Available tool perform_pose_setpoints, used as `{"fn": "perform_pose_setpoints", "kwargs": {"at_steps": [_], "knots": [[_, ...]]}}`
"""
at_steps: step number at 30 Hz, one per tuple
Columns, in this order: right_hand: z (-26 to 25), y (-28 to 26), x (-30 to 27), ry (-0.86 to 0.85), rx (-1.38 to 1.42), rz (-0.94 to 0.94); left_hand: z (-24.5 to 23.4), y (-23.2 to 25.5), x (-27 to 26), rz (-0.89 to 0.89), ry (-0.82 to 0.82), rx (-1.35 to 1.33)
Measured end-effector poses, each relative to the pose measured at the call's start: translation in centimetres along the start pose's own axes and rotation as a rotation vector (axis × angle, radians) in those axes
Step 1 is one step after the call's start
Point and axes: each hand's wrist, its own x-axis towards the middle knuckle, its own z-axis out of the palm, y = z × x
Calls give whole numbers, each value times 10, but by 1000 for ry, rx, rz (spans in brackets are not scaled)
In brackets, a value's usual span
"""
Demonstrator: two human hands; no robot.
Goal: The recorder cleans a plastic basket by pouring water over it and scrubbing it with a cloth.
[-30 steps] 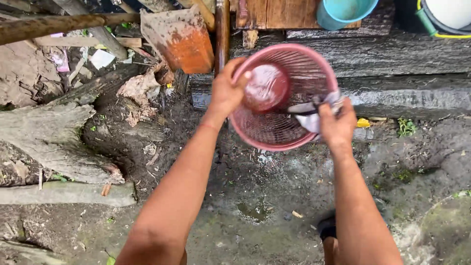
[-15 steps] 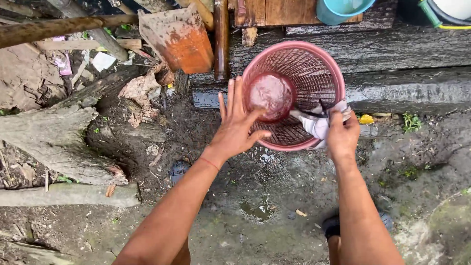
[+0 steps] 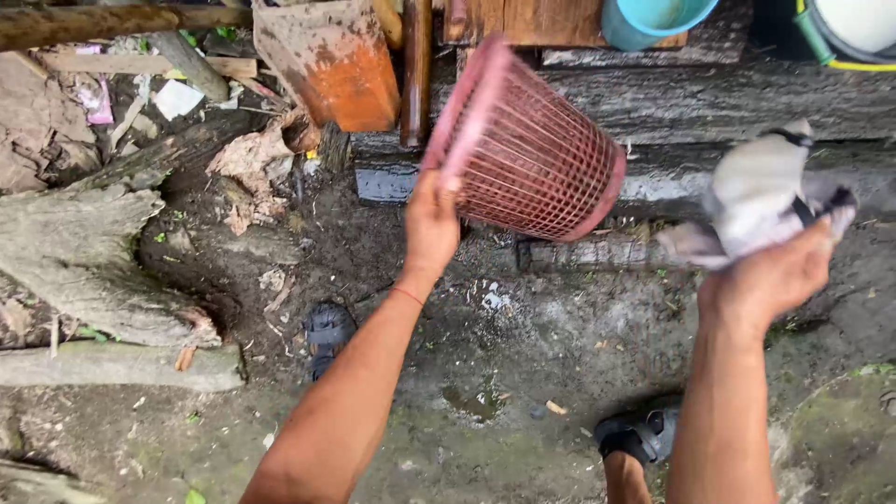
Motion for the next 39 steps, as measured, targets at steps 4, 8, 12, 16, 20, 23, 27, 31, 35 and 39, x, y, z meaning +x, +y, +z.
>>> {"fn": "perform_pose_setpoints", "kwargs": {"at_steps": [4, 8, 12, 16, 20, 23, 27, 31, 35, 39], "knots": [[-21, -23, -15, 17, 20, 133, 37, -90, 23, -291, 95, -627], [-49, -15, -34, 69, -84, 199, 78, -158, 27, -557, 201, -1259], [-60, 2, -56, 173, -235, 247, 78, -156, 29, -773, 266, -1319], [-35, -6, -63, 166, -200, 270, 64, -155, 31, -669, 256, -1324], [3, -30, -68, -19, -103, 276, -1, -65, 18, -317, 216, -933], [23, -31, -64, -171, -120, 243, -20, 0, 8, -136, 36, -525], [70, -20, -63, -476, -474, 250, -20, 23, 3, -85, -195, -196], [168, -39, -63, -632, -894, 208, -6, 2, 15, -43, -171, -254], [215, -21, -81, -868, -794, -49, -4, 8, 15, -66, -93, -406], [236, -7, -94, -856, -826, -514, 18, 9, 16, -331, -180, -704]]}}
